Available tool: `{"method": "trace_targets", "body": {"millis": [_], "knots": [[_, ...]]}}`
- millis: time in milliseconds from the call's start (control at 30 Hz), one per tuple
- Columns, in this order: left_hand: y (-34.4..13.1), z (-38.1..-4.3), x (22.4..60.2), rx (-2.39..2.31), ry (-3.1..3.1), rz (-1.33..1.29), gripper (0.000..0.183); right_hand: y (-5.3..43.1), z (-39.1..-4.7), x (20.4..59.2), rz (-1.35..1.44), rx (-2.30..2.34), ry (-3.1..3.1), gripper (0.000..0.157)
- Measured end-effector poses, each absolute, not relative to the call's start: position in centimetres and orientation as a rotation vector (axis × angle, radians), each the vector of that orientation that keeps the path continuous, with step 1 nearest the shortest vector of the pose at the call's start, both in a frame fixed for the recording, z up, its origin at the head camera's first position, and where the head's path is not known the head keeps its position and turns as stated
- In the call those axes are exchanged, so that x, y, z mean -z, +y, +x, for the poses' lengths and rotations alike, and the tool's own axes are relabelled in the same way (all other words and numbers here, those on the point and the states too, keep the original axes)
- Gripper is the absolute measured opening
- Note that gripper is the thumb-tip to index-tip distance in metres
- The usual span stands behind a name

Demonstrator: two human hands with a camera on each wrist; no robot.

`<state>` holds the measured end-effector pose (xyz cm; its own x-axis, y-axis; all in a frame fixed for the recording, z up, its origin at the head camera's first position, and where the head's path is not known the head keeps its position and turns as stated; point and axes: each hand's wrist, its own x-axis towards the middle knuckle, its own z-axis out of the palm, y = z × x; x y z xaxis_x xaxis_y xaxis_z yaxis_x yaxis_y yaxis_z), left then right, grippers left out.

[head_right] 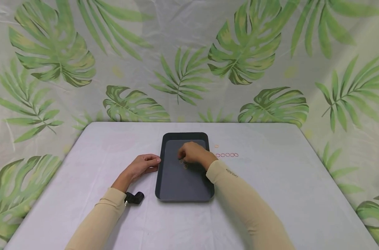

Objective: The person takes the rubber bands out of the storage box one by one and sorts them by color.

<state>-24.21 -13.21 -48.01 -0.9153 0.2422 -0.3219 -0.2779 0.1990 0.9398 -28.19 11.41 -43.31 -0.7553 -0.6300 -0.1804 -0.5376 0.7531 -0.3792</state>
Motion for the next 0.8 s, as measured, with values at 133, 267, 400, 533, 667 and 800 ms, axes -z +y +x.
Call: {"method": "trace_targets", "body": {"millis": [133, 267, 400, 533, 667, 800], "knots": [[-13.16, -24.08, 47.89, -1.769, 2.080, -0.037, 0.032, 11.46, -28.15, 43.47, -0.911, 0.458, 2.656, 0.022], [-13.13, -24.03, 47.82, -1.769, 2.083, -0.036, 0.032, 11.47, -28.16, 43.61, -0.921, 0.458, 2.668, 0.017], [-13.13, -24.08, 47.85, -1.764, 2.090, -0.035, 0.032, 11.58, -28.11, 43.73, -0.918, 0.468, 2.677, 0.013], [-13.12, -24.13, 47.86, -1.765, 2.094, -0.041, 0.032, 11.69, -28.07, 43.79, -0.928, 0.485, 2.680, 0.011], [-13.09, -24.12, 47.84, -1.763, 2.090, -0.042, 0.032, 11.73, -28.08, 43.85, -0.942, 0.476, 2.692, 0.011], [-13.06, -24.09, 47.79, -1.768, 2.083, -0.040, 0.032, 11.74, -28.10, 43.88, -0.953, 0.466, 2.699, 0.011]]}}
